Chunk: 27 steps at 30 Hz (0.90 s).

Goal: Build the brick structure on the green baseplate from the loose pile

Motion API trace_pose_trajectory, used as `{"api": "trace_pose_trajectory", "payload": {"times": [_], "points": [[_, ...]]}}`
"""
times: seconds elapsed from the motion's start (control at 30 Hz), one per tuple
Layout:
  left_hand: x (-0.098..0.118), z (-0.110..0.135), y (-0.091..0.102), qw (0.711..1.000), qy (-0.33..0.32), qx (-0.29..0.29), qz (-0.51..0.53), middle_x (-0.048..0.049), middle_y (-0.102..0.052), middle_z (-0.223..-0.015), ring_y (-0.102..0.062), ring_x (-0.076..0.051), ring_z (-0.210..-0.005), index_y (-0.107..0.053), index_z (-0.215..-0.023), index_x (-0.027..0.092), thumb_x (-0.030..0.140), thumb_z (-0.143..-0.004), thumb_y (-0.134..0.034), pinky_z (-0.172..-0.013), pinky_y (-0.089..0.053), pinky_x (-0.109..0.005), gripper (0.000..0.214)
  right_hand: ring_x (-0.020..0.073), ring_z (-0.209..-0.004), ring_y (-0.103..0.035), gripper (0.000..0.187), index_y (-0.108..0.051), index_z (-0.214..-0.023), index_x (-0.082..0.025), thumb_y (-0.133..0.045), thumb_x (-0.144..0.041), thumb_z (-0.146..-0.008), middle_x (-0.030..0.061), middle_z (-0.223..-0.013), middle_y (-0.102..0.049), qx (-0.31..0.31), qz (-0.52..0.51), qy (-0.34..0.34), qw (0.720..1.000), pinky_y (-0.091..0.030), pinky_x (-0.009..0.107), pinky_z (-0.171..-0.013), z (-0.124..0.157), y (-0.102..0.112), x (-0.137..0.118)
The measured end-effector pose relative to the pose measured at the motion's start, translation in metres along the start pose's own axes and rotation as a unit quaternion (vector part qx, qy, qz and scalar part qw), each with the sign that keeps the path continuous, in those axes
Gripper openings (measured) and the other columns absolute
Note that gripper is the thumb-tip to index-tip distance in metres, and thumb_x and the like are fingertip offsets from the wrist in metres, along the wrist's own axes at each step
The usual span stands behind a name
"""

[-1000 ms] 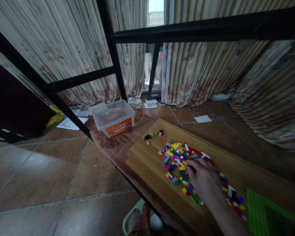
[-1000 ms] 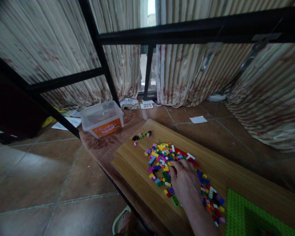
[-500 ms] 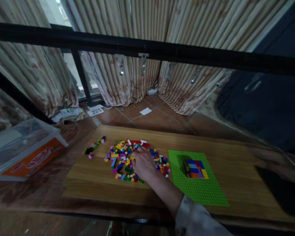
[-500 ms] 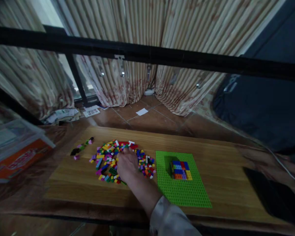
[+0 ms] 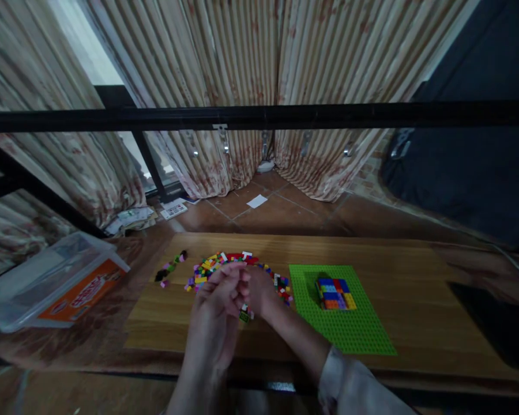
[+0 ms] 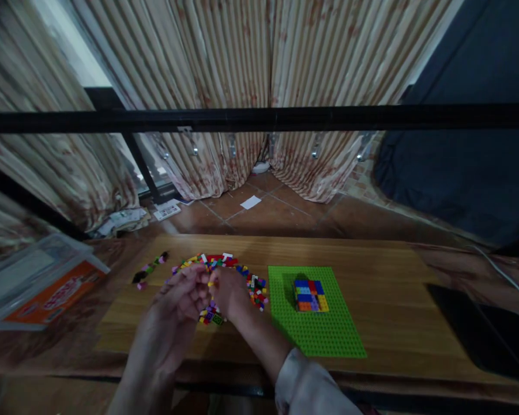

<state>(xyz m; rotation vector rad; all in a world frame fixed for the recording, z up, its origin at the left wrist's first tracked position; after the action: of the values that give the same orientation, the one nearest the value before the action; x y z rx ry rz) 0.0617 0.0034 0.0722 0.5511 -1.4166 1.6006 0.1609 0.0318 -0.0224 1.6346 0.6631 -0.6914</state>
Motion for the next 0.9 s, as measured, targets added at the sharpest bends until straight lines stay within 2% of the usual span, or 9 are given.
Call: {"api": "trace_pose_trajectory", "payload": {"times": [0.07,0.13,0.2,0.3,0.4,0.5,0.6,0.73,0.9], "points": [[0.003,-0.004,0.011,0.999,-0.013,0.035,-0.014,-0.0002,-0.065,-0.075,-0.055,-0.008,-0.061,-0.068,-0.085,0.015,0.026,-0.067,-0.074,-0.059,-0.044,-0.019,0.022,0.0146,-0.07,-0.061,0.012,-0.066,-0.088,-0.017,-0.061,-0.025,-0.083,0.0013,-0.077,-0.066,0.011,-0.116,-0.025,0.993,-0.051,0.028,-0.067,0.006,0.012,0.005],[-0.001,-0.008,0.018,0.995,-0.018,0.072,-0.06,0.0001,-0.066,-0.077,-0.056,-0.008,-0.061,-0.068,-0.085,0.015,0.028,-0.066,-0.076,-0.06,-0.043,-0.02,0.025,0.0145,-0.069,-0.061,0.01,-0.067,-0.082,-0.018,-0.066,-0.025,-0.074,0.0002,-0.074,-0.067,0.039,-0.274,-0.059,0.959,-0.05,0.028,-0.068,0.018,0.03,0.009],[-0.011,-0.012,0.018,0.988,-0.014,0.081,-0.134,-0.0011,-0.067,-0.081,-0.057,-0.01,-0.064,-0.068,-0.087,0.015,0.031,-0.065,-0.076,-0.061,-0.043,-0.021,0.029,0.0143,-0.068,-0.061,0.014,-0.067,-0.08,-0.019,-0.07,-0.028,-0.069,0.0001,-0.075,-0.068,0.052,-0.373,-0.09,0.922,-0.049,0.027,-0.066,0.033,0.047,0.011],[-0.029,-0.014,0.007,0.972,-0.009,0.021,-0.233,-0.0032,-0.068,-0.084,-0.059,-0.013,-0.071,-0.069,-0.091,0.014,0.034,-0.069,-0.073,-0.065,-0.044,-0.022,0.03,0.0123,-0.059,-0.057,0.017,-0.068,-0.08,-0.019,-0.071,-0.029,-0.067,-0.0015,-0.066,-0.065,0.061,-0.439,-0.111,0.889,-0.046,0.025,-0.059,0.052,0.065,0.012],[-0.048,-0.012,-0.007,0.957,-0.007,-0.063,-0.284,-0.0029,-0.067,-0.078,-0.059,-0.014,-0.072,-0.069,-0.088,0.014,0.032,-0.074,-0.067,-0.067,-0.044,-0.023,0.023,0.0113,-0.057,-0.055,0.016,-0.068,-0.082,-0.019,-0.07,-0.028,-0.069,-0.0019,-0.065,-0.065,0.069,-0.463,-0.111,0.877,-0.044,0.023,-0.055,0.061,0.072,0.016],[-0.062,-0.013,-0.013,0.943,-0.017,-0.094,-0.319,-0.0025,-0.066,-0.076,-0.059,-0.015,-0.072,-0.068,-0.086,0.014,0.031,-0.078,-0.063,-0.068,-0.044,-0.024,0.019,0.0126,-0.064,-0.059,0.016,-0.068,-0.087,-0.02,-0.067,-0.026,-0.073,-0.0005,-0.074,-0.067,0.079,-0.443,-0.097,0.888,-0.048,0.024,-0.061,0.066,0.074,0.022],[-0.073,-0.017,-0.014,0.935,-0.008,-0.108,-0.337,-0.0011,-0.062,-0.07,-0.055,-0.014,-0.069,-0.068,-0.083,0.014,0.031,-0.078,-0.062,-0.065,-0.042,-0.023,0.019,0.0134,-0.074,-0.062,0.023,-0.066,-0.1,-0.022,-0.063,-0.021,-0.077,-0.0007,-0.081,-0.067,0.07,-0.376,-0.069,0.921,-0.05,0.026,-0.072,0.074,0.081,0.028],[-0.089,-0.016,-0.02,0.947,0.066,-0.141,-0.281,0.0006,-0.058,-0.066,-0.05,-0.01,-0.062,-0.066,-0.078,0.014,0.034,-0.077,-0.063,-0.059,-0.039,-0.021,0.02,0.0131,-0.08,-0.063,0.034,-0.061,-0.114,-0.025,-0.062,-0.019,-0.08,-0.0019,-0.085,-0.066,0.03,-0.321,-0.05,0.945,-0.05,0.027,-0.078,0.09,0.093,0.039],[-0.106,-0.004,-0.025,0.956,0.153,-0.168,-0.184,0.0001,-0.057,-0.063,-0.05,-0.009,-0.057,-0.066,-0.079,0.012,0.036,-0.071,-0.07,-0.057,-0.039,-0.021,0.026,0.0133,-0.08,-0.062,0.034,-0.063,-0.114,-0.026,-0.066,-0.025,-0.08,-0.0016,-0.086,-0.066,0.003,-0.273,-0.039,0.961,-0.05,0.026,-0.077,0.108,0.109,0.056]]}}
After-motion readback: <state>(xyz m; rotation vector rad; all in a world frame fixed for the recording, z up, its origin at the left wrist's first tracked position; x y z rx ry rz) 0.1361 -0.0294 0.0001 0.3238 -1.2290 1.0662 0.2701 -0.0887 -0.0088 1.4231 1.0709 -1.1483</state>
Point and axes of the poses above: each hand's wrist, its own z-axis away from the middle knuckle, its own y-axis out of the back of the hand, x = y × z, the point moved 3 cm from there along -z, towards the middle knuckle
